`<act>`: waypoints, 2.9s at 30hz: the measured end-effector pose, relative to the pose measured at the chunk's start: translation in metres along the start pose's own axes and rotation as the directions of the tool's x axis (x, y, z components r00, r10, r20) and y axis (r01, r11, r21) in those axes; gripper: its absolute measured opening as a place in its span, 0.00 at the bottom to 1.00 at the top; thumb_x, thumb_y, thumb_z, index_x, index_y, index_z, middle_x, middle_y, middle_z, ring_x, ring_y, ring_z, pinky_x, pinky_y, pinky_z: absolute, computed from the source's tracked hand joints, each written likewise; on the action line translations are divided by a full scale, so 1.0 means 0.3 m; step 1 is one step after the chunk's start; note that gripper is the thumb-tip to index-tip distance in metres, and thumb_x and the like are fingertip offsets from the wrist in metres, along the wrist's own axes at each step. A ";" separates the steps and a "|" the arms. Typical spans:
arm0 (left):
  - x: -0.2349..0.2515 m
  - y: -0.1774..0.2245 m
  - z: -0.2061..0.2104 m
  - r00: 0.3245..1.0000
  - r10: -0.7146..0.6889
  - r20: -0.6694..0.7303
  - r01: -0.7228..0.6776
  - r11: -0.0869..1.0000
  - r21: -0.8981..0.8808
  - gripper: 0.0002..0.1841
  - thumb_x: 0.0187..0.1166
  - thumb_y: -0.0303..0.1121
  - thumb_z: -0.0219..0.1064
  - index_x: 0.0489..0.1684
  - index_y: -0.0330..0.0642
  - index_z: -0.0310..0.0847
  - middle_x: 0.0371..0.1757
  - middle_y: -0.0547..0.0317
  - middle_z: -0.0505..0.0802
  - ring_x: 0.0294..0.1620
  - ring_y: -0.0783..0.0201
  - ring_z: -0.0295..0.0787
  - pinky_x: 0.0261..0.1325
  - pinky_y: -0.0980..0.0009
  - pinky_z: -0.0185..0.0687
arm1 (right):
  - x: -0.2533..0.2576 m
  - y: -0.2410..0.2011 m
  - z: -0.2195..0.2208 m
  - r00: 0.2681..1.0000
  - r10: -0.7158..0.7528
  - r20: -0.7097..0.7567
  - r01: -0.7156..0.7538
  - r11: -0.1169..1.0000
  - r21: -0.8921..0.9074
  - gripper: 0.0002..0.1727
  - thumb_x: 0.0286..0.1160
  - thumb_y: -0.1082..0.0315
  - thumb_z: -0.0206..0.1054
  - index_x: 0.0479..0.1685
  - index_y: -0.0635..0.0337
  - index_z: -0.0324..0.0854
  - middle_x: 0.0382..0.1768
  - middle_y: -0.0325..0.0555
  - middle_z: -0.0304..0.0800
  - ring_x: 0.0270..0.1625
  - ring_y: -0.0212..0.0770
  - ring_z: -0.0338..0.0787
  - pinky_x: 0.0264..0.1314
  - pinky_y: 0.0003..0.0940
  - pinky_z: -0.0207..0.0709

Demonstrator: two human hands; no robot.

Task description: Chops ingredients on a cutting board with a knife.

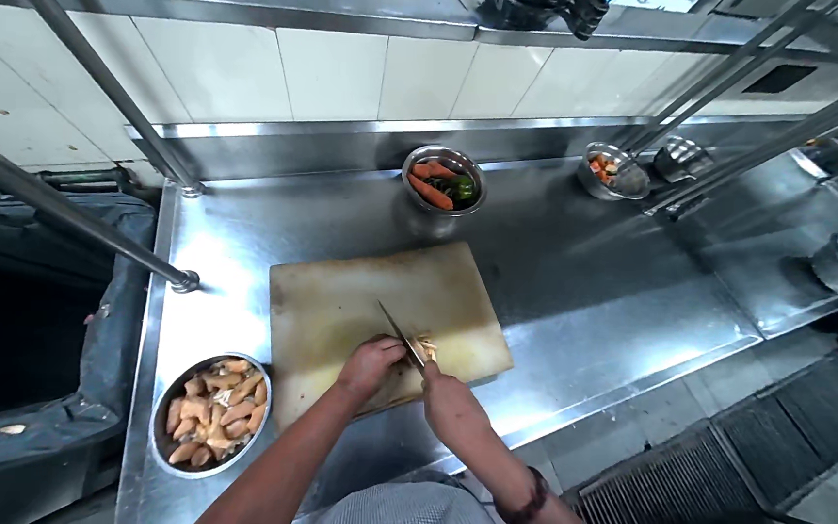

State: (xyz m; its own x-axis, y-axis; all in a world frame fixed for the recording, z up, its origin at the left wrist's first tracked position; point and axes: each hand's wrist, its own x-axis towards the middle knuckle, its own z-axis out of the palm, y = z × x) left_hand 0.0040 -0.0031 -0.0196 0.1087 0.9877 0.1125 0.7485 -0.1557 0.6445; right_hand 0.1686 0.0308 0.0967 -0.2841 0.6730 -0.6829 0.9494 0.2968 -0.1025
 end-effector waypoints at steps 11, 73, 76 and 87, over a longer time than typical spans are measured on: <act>0.002 -0.005 -0.004 1.000 0.017 0.015 -0.017 1.000 0.020 0.13 0.81 0.24 0.61 0.52 0.46 0.92 0.62 0.57 0.94 0.69 0.58 0.89 0.75 0.60 0.82 | 0.032 0.009 0.034 1.000 -0.019 -0.014 0.019 0.998 0.053 0.21 0.89 0.61 0.51 0.78 0.54 0.67 0.48 0.56 0.92 0.51 0.59 0.95 0.52 0.58 0.88; 0.131 0.054 -0.174 0.901 0.036 0.433 -0.202 0.917 0.344 0.15 0.82 0.30 0.61 0.59 0.56 0.89 0.67 0.64 0.90 0.79 0.57 0.76 0.87 0.48 0.61 | -0.057 0.036 0.056 0.988 -0.105 -0.112 0.110 0.993 0.039 0.25 0.82 0.72 0.56 0.79 0.50 0.68 0.53 0.62 0.89 0.49 0.66 0.94 0.45 0.64 0.87; 0.095 0.066 -0.191 0.956 0.088 0.280 -0.180 0.930 0.322 0.18 0.79 0.37 0.68 0.67 0.53 0.83 0.75 0.58 0.85 0.85 0.53 0.71 0.89 0.48 0.61 | -0.118 0.094 0.049 0.987 -0.111 -0.117 0.123 0.987 0.101 0.21 0.86 0.68 0.53 0.77 0.51 0.69 0.50 0.61 0.91 0.50 0.65 0.94 0.47 0.64 0.87; 0.156 0.113 -0.159 0.889 0.099 0.447 -0.221 0.948 0.230 0.28 0.79 0.45 0.71 0.79 0.53 0.75 0.84 0.56 0.77 0.90 0.53 0.63 0.91 0.53 0.60 | -0.193 0.403 0.214 0.989 0.027 -0.148 0.059 0.837 0.544 0.16 0.85 0.59 0.55 0.64 0.57 0.73 0.32 0.53 0.87 0.36 0.55 0.91 0.41 0.56 0.84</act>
State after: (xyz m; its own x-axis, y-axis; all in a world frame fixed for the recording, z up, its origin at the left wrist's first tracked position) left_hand 0.0031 0.0371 0.0435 0.4632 0.8689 -0.1743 0.8359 -0.3630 0.4118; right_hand 0.3084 -0.0160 0.0774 -0.2755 0.7737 -0.5705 0.8504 -0.0806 -0.5199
